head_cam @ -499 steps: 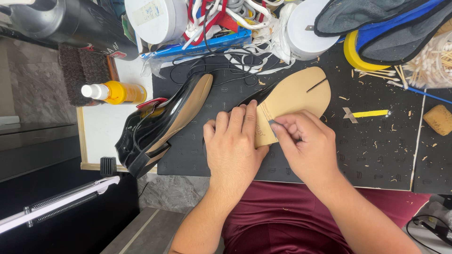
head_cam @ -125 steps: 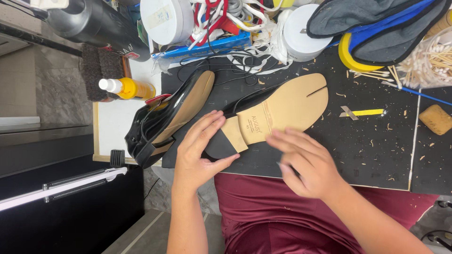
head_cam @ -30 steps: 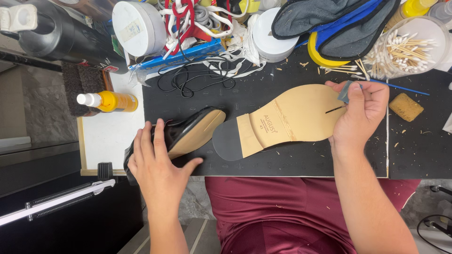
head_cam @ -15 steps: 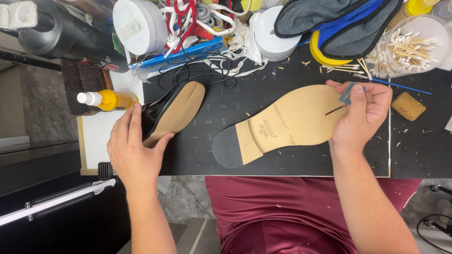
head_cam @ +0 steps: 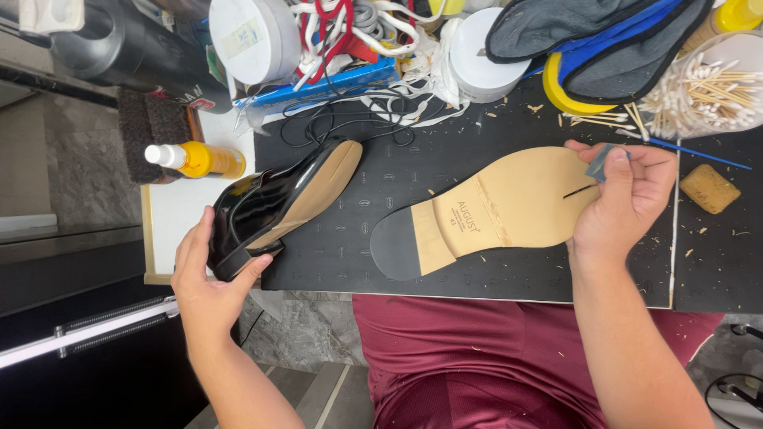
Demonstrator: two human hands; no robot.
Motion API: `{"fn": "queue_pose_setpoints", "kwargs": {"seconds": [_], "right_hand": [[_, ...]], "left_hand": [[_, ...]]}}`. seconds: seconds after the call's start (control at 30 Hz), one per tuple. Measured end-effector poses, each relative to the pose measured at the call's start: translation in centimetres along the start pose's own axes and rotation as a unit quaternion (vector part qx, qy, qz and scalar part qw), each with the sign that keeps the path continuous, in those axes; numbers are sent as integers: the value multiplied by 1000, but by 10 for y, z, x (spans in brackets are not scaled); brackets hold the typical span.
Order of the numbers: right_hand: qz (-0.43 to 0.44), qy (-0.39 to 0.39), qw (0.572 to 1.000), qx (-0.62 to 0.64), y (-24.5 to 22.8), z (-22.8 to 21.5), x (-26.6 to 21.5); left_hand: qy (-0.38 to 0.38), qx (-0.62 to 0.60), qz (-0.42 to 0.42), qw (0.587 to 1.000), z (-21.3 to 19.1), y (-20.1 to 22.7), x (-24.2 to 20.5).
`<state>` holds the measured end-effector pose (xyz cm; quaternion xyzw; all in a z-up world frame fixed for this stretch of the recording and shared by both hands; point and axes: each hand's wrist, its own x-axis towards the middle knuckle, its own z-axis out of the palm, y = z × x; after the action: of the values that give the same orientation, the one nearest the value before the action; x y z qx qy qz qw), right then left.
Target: The person uses a utility knife to carefully cut and trim the sole of a black high-heeled shoe on a workbench. They repeatedly check the fit of the sole against the shoe and use a sanding block to smooth the edges. The workspace is cluttered with various tools and supplies.
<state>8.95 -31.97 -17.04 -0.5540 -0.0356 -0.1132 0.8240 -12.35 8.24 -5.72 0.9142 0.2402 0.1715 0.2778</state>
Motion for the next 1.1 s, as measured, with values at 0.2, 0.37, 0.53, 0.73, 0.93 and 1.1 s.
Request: {"fn": "queue_pose_setpoints", "kwargs": {"seconds": [0.2, 0.37, 0.53, 0.73, 0.93, 1.1], "right_hand": [[-6, -24, 999, -32, -11, 0, -3], [-64, -44, 996, -40, -17, 6, -7], [-75, -45, 995, -42, -21, 17, -11], [-53, -27, 997, -51, -33, 36, -18], [-23, -14, 998, -48, -41, 53, -20], [18, -27, 999, -37, -47, 52, -23]], "left_hand": [[-106, -185, -95, 972, 1, -6, 6], [-215, -304, -138, 918, 14, 7, 25], [-287, -329, -117, 892, 34, 23, 58], [-352, -313, -133, 872, 70, 48, 92], [-386, -366, -186, 826, 92, 49, 113], [-388, -362, -203, 823, 100, 43, 122]]}}
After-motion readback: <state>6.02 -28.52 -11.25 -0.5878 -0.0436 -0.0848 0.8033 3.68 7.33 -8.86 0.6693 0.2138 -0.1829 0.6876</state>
